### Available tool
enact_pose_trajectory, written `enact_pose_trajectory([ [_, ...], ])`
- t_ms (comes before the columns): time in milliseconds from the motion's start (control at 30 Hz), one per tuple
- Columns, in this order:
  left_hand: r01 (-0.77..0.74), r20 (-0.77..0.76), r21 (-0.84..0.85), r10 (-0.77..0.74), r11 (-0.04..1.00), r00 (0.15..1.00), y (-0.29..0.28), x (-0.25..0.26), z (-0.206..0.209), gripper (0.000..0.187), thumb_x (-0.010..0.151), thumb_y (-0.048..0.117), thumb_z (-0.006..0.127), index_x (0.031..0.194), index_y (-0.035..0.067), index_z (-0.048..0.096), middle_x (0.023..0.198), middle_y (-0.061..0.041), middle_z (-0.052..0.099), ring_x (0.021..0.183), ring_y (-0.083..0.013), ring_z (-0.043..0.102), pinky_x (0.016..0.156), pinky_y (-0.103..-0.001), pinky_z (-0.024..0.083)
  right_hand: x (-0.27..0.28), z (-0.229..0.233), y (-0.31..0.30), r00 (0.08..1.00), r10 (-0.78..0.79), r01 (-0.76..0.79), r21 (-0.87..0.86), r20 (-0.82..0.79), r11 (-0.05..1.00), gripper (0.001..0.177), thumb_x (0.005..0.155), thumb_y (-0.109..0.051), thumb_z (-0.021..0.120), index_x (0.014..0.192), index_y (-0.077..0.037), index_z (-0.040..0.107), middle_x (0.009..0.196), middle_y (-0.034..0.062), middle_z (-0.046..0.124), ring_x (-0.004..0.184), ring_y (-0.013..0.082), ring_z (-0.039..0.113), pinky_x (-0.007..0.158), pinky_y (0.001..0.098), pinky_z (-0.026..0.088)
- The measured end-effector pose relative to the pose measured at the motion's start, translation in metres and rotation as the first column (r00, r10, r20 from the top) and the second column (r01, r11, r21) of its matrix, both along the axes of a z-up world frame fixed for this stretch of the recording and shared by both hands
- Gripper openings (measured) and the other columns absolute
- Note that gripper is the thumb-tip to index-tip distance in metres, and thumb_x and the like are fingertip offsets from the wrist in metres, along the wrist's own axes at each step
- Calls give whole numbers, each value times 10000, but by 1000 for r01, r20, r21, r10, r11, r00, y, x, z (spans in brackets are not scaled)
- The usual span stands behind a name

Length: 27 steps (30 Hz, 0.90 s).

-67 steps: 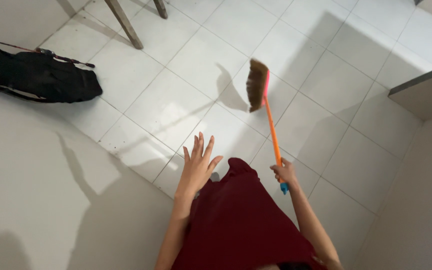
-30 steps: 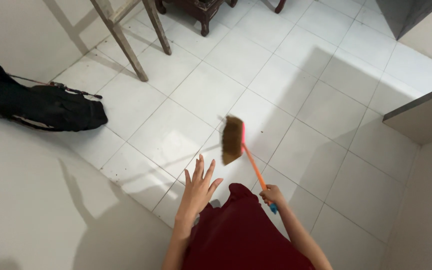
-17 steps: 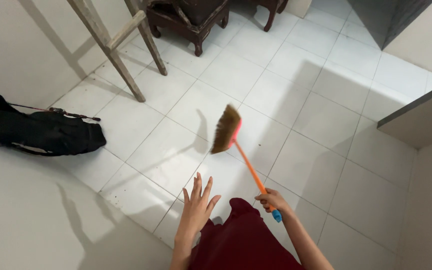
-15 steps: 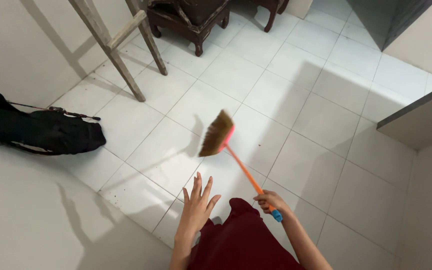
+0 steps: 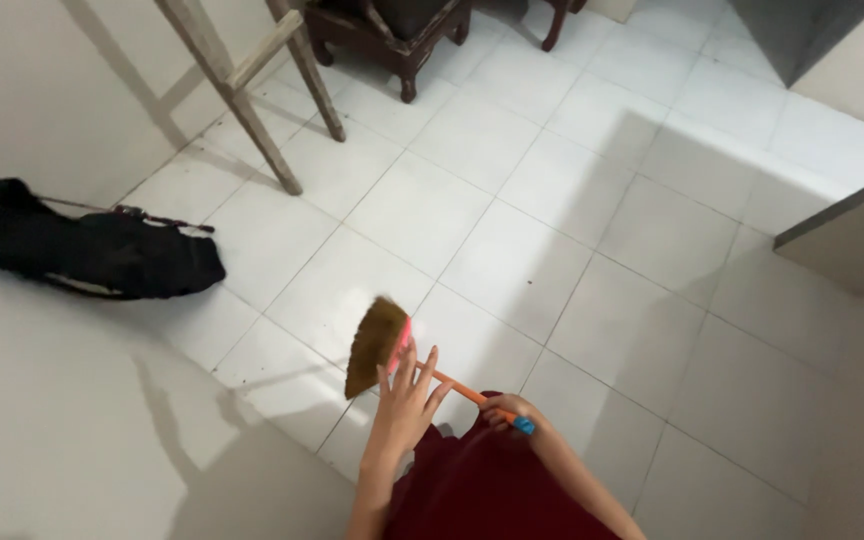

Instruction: Sweep the floor and organize items in a corner.

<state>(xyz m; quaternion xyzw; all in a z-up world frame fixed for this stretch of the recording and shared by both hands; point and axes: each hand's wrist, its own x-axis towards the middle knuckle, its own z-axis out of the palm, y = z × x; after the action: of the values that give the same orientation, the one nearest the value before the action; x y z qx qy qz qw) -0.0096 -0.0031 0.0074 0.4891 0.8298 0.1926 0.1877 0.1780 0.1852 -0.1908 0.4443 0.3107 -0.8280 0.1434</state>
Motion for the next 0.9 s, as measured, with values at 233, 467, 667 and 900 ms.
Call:
enact_pose_trajectory([
  [233,11,35,-50,-9,999,999,-1,-4,-5,668,1015,562,405,1593,234,329,1699,-163,53,1533,-292,214,1210,-662,106,94,-60,47,947,-321,308,-391,33,868,309,1001,-129,598,774,-148,391,593,-62,387,422,33,349,363,187,258],
  [467,40,-8,0,-40,999,999,1,0,-13,681,1017,564,428,1587,204,329,1690,-177,50,1557,-309,139,1202,-647,132,120,-44,87,890,-446,446,28,96,895,186,961,-92,609,867,-100,449,638,-21,449,447,43,360,366,207,251],
  [667,55,-11,-43,-56,998,998,6,4,-7,684,1018,569,430,1594,226,294,1696,-179,37,1561,-322,138,1197,-646,141,86,-6,101,903,-421,357,401,81,844,156,875,-45,713,901,-2,565,647,16,504,466,79,410,380,248,297],
  [900,0,139,-46,6,999,990,9,10,16,846,985,600,429,1644,236,43,1705,-240,8,1469,-300,355,1235,-648,136,63,64,66,954,-293,232,459,65,857,247,858,-61,778,872,-49,531,629,-20,428,466,74,364,392,265,298],
])
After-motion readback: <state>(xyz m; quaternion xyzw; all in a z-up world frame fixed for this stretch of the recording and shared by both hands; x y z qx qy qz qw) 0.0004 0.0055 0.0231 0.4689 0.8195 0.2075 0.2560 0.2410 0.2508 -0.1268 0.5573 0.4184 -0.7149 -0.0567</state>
